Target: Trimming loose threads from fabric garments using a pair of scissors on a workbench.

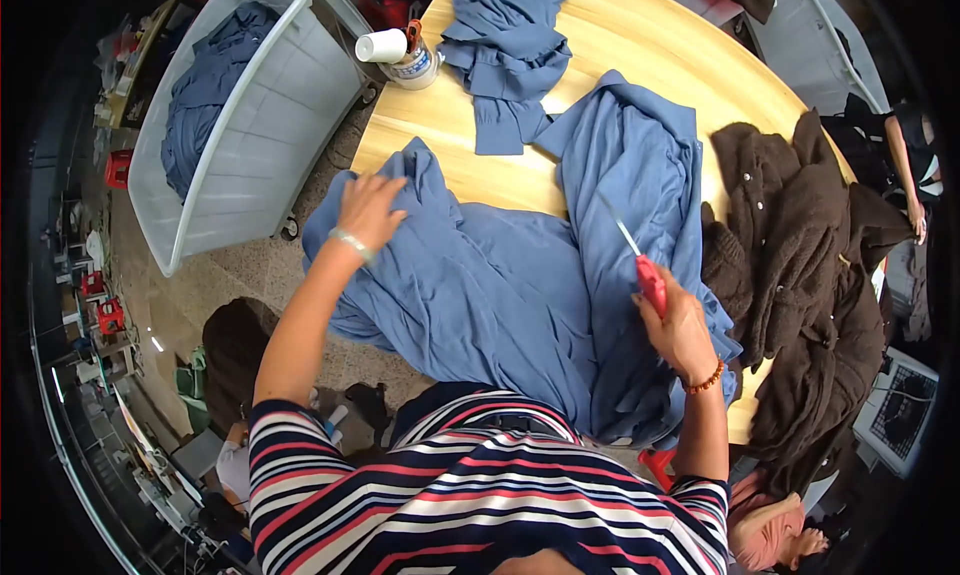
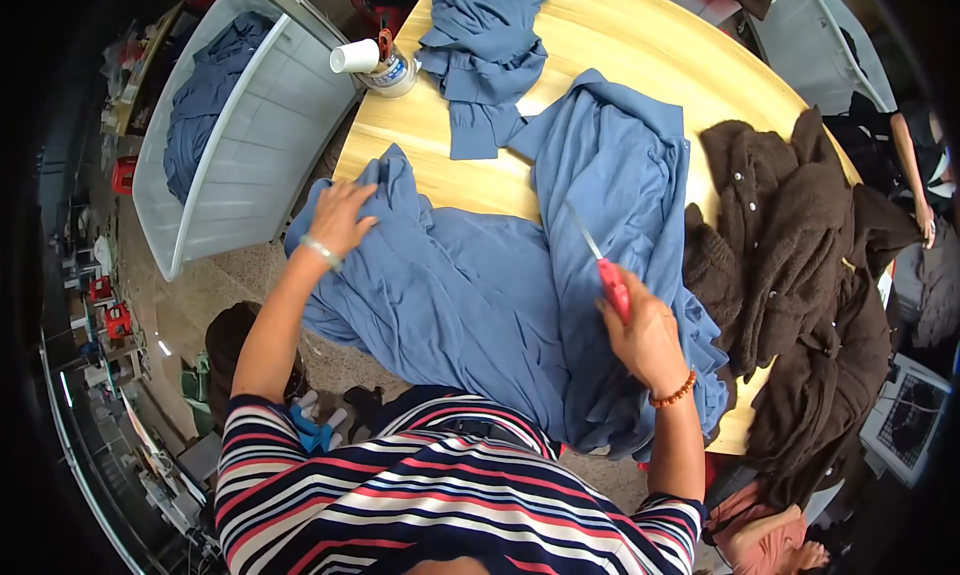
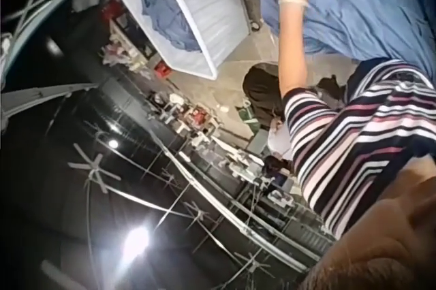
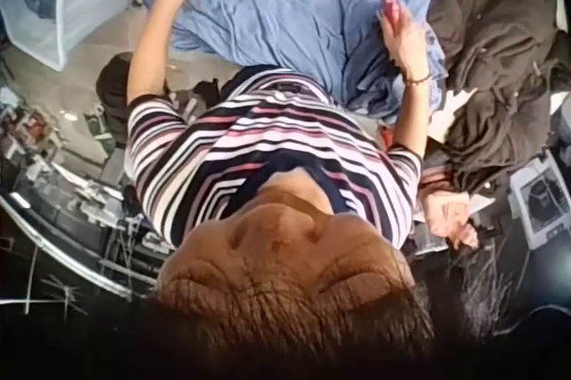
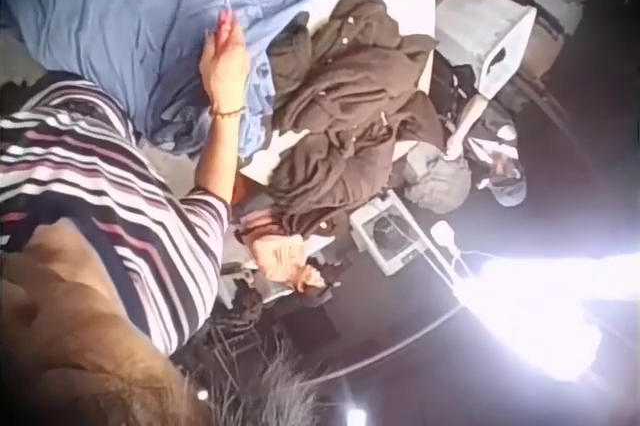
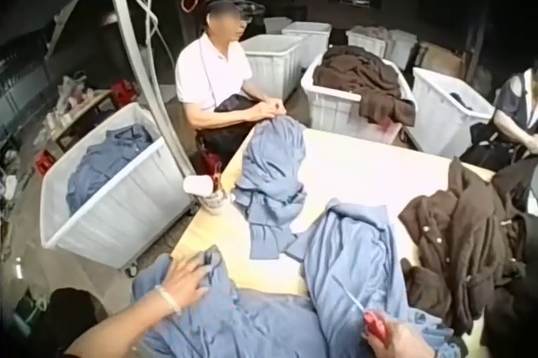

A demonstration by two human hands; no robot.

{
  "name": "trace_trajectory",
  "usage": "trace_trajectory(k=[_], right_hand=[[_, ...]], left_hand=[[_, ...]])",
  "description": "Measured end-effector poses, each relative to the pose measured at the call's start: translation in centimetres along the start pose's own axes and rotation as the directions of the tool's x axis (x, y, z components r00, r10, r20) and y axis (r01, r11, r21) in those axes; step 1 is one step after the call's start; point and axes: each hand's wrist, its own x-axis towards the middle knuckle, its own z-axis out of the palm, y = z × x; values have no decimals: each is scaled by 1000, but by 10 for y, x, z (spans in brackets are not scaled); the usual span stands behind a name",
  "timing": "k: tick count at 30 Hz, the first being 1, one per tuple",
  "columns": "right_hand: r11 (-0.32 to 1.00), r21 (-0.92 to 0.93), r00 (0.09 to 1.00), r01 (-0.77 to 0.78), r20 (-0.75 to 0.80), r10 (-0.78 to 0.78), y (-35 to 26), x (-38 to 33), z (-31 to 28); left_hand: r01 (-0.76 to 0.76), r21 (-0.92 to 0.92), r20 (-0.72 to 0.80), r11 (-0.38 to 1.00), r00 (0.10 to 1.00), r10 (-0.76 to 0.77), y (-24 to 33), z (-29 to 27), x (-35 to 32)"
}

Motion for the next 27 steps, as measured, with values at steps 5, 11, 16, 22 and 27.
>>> trace_trajectory(k=[5, 11, 16, 22, 27], right_hand=[[989, 54, 937, 141, 316, -151, -46, 7, 37], [953, 68, 850, 296, 436, -296, -65, -9, 111], [950, 3, 873, 313, 393, -289, -62, -18, 125], [988, 39, 865, 147, 479, -148, -68, -11, 83], [995, 94, 998, 36, 55, -41, 9, -4, 72]], left_hand=[[68, -215, -63, 974, 995, -83, -13, -35, -32], [-62, -109, -397, 992, 918, 13, 4, -70, -86], [172, -245, -315, 954, 917, -246, -18, -32, -145], [434, -755, -41, 491, 716, -697, -39, 24, -150], [383, -674, 2, 632, 856, -517, -42, 12, -126]])
